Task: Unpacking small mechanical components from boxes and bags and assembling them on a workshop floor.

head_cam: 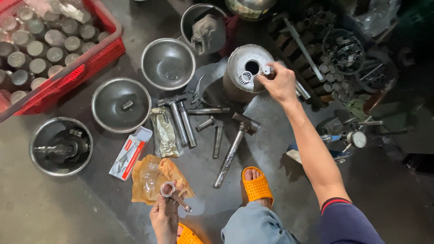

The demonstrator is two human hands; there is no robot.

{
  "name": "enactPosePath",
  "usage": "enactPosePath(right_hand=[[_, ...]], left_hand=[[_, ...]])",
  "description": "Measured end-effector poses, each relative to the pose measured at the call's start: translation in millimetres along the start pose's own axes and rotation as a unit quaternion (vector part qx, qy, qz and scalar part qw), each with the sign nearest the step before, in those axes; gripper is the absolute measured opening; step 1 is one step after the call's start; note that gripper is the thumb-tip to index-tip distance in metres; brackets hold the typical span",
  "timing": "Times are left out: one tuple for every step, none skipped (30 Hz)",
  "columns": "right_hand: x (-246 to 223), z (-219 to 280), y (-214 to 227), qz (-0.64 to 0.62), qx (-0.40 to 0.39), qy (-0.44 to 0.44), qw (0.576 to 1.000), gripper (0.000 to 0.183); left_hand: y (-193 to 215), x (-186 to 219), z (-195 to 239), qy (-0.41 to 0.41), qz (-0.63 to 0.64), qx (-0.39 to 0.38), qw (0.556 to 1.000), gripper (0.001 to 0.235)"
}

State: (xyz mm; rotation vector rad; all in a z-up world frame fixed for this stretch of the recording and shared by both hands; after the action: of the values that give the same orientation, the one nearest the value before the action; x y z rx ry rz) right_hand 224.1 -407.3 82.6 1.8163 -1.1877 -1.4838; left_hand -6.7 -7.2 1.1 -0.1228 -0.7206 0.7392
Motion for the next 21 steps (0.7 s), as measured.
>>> enactPosePath(right_hand=[[-8,2,8,-0.017,-0.007,-0.062,0.998,0.038],[-17,5,16,-0.035,-0.014,-0.123,0.992,0.065],[-31,21,16,-0.036,-0.016,-0.121,0.992,0.065],[-49,37,20,-0.08,0.04,-0.067,0.994,0.043],[-67,52,26,-0.122,0.097,-0.012,0.988,0.021],[-78,72,13,-0.122,0.097,-0.011,0.988,0.021],[-99,92,-5,-0.175,0.036,0.105,0.978,0.014],[-120,116,-21,-0.225,-0.026,0.218,0.949,0.02],[-135,128,-29,-0.226,-0.025,0.217,0.949,0.02],[-155,142,-41,-0.3,-0.122,0.24,0.915,0.022],[-176,158,-52,-0.369,-0.217,0.258,0.866,0.039],[-184,158,-53,-0.369,-0.216,0.258,0.866,0.039],[-192,152,-52,-0.362,-0.183,0.26,0.876,0.03],[-201,147,-50,-0.356,-0.15,0.262,0.885,0.021],[-208,135,-39,-0.354,-0.148,0.266,0.884,0.021],[-213,123,-28,-0.357,-0.134,0.258,0.888,0.017],[-217,114,-16,-0.361,-0.122,0.246,0.891,0.014],[-215,109,-13,-0.359,-0.123,0.248,0.891,0.014],[-211,103,-8,-0.374,-0.101,0.239,0.891,0.016],[-206,97,-3,-0.388,-0.079,0.229,0.889,0.019],[-203,84,9,-0.388,-0.079,0.228,0.89,0.019]], left_hand=[[2,3,-1,-0.036,-0.005,-0.021,0.999,0.04],[4,5,-1,-0.072,-0.011,-0.042,0.996,0.035],[0,10,1,-0.073,-0.01,-0.04,0.996,0.035],[-5,16,3,-0.086,-0.011,-0.051,0.995,0.035],[-12,22,3,-0.097,-0.012,-0.065,0.993,0.037],[-27,27,4,-0.098,-0.011,-0.065,0.993,0.037],[-38,31,7,-0.096,-0.022,-0.035,0.994,0.032],[-49,36,9,-0.095,-0.032,-0.005,0.995,0.029],[-56,34,5,-0.095,-0.033,-0.005,0.995,0.029],[-65,34,3,-0.125,-0.025,-0.035,0.991,0.023],[-75,34,2,-0.154,-0.017,-0.067,0.986,0.018],[-82,35,3,-0.154,-0.019,-0.067,0.986,0.018],[-95,40,6,-0.203,0.006,-0.126,0.971,0.014],[-108,46,11,-0.25,0.029,-0.184,0.95,0.02],[-117,52,14,-0.253,0.032,-0.186,0.949,0.02],[-127,58,17,-0.264,0.015,-0.198,0.944,0.02],[-136,62,21,-0.273,-0.001,-0.208,0.939,0.023],[-141,61,19,-0.273,0.001,-0.209,0.939,0.023],[-147,62,19,-0.31,0.012,-0.237,0.921,0.02],[-153,62,19,-0.346,0.024,-0.264,0.9,0.023],[-158,65,20,-0.346,0.023,-0.264,0.9,0.023]])
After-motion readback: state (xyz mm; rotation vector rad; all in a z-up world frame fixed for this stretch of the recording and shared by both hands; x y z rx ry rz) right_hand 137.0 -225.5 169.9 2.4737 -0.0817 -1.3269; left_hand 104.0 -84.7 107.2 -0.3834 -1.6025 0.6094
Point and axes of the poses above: each hand's wrist, its own z-axis away from the middle knuckle, its own y-axis out of the back of the hand, x = y × z, the point moved 4 cm from there along -z, towards the middle knuckle, and after that the axes turned 6 degrees about y, right-handed, at the moved point
